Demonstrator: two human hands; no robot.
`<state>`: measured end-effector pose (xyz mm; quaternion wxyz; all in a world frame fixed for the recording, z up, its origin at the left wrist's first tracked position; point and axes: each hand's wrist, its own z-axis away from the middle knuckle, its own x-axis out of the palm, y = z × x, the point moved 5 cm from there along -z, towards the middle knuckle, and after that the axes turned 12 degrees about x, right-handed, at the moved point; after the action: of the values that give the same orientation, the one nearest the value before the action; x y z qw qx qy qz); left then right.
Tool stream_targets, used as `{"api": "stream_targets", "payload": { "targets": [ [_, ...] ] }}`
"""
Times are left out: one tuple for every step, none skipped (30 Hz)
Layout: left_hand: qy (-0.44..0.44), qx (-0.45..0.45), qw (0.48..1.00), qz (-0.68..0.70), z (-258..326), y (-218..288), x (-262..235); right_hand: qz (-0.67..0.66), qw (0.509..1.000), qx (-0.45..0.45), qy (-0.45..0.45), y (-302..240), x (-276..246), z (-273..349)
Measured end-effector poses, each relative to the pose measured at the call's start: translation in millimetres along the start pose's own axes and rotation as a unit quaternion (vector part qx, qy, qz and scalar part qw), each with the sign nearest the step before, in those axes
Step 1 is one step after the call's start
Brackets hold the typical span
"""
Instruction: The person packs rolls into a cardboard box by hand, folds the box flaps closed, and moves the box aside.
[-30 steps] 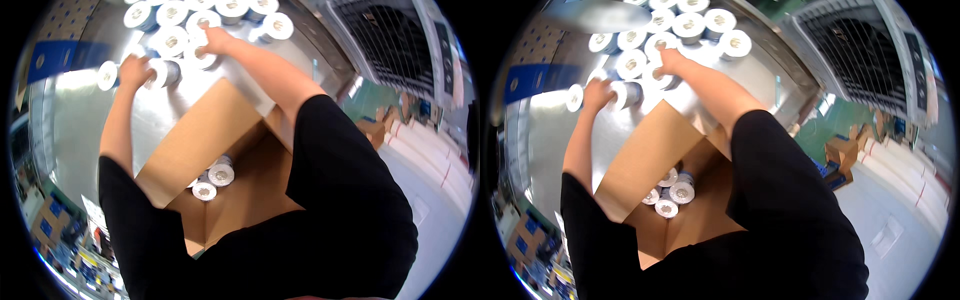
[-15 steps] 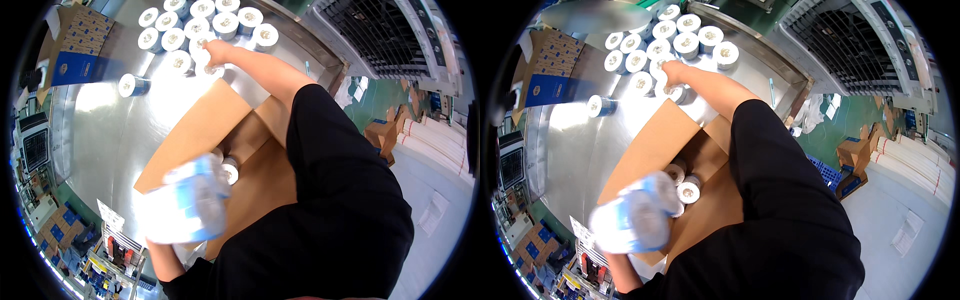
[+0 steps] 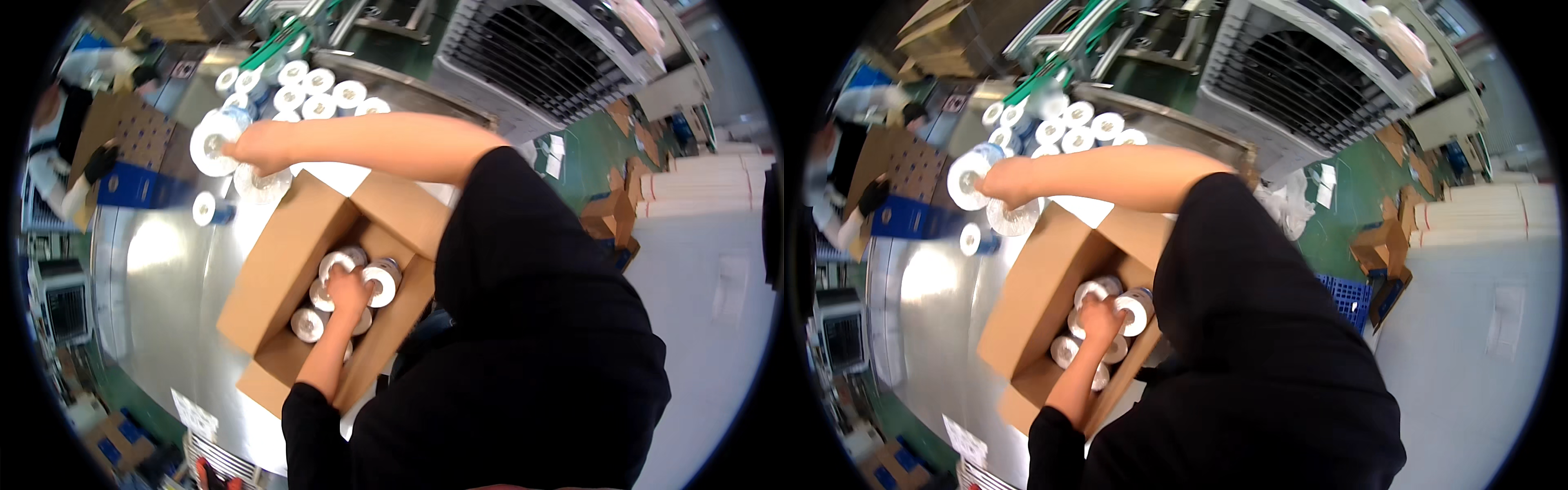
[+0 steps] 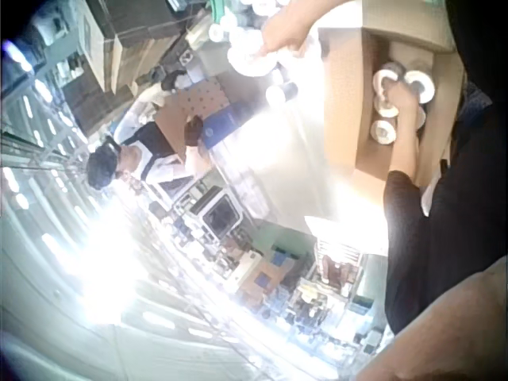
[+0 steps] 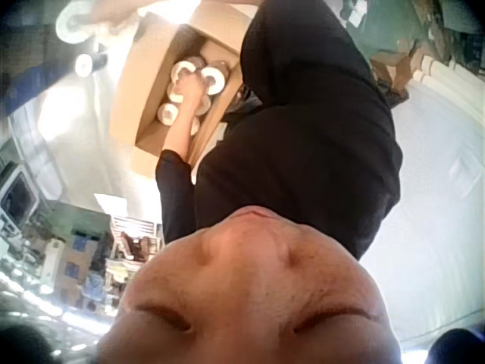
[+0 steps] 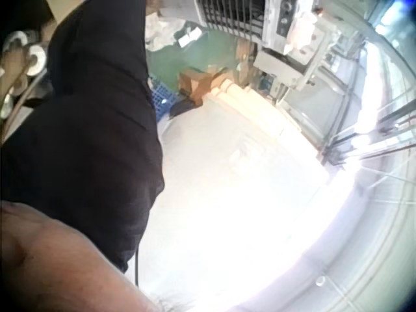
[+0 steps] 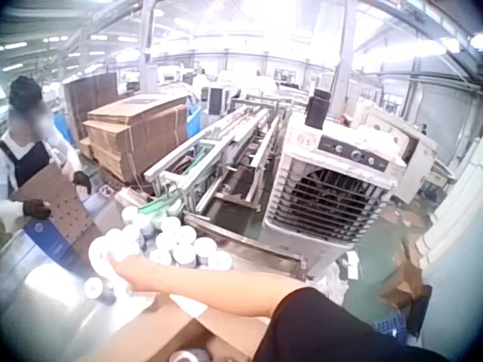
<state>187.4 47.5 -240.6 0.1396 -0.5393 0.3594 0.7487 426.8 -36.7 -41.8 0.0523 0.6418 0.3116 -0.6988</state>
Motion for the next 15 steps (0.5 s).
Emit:
{"api": "stream_targets", "payload": {
  "targets": [
    [-0.012, 0.019, 0.998, -0.055, 2, -3, 14, -0.02, 0.999, -0.029, 0.021, -18, -17, 16],
    [-0.018, 0.024, 0.995, -0.091, 7, -15, 34, -0.074, 0.996, -0.052, 0.024, -39, -30, 31],
    [-0.025, 0.034, 0.991, -0.126, 11, -24, 55, -0.13, 0.989, -0.074, 0.022, -61, -50, 56],
    [-0.033, 0.031, 0.989, -0.143, 14, -29, 73, -0.116, 0.988, -0.098, 0.019, -81, -65, 80],
    [-0.044, 0.029, 0.987, -0.152, 15, -30, 84, -0.146, 0.975, -0.158, 0.053, -91, -70, 105],
    [-0.046, 0.014, 0.99, -0.132, 19, -30, 88, -0.132, 0.971, -0.195, 0.033, -103, -67, 131],
    [-0.048, -0.001, 0.992, -0.113, 23, -32, 92, -0.13, 0.962, -0.232, 0.061, -119, -68, 154],
    [-0.048, -0.022, 0.994, -0.091, 28, -35, 90, -0.12, 0.96, -0.253, -0.015, -131, -58, 171],
    [-0.049, -0.03, 0.996, -0.069, 29, -36, 91, -0.086, 0.955, -0.274, -0.079, -139, -40, 190],
    [-0.052, -0.038, 0.997, -0.046, 26, -35, 92, -0.098, 0.951, -0.255, -0.145, -143, -24, 202],
    [-0.057, -0.043, 0.997, -0.024, 27, -34, 94, -0.083, 0.946, -0.201, -0.24, -135, 7, 218],
    [-0.063, -0.07, 0.996, 0.002, 35, -40, 96, -0.038, 0.918, -0.117, -0.378, -135, 27, 218],
    [-0.08, -0.098, 0.992, 0.017, 39, -47, 100, -0.024, 0.899, -0.025, -0.436, -125, 58, 223],
    [-0.098, -0.111, 0.989, 0.009, 41, -48, 101, 0.019, 0.919, 0.011, -0.395, -118, 71, 221],
    [-0.123, -0.11, 0.986, -0.017, 38, -43, 100, 0.05, 0.934, 0.043, -0.352, -100, 95, 224]
  ]
}}
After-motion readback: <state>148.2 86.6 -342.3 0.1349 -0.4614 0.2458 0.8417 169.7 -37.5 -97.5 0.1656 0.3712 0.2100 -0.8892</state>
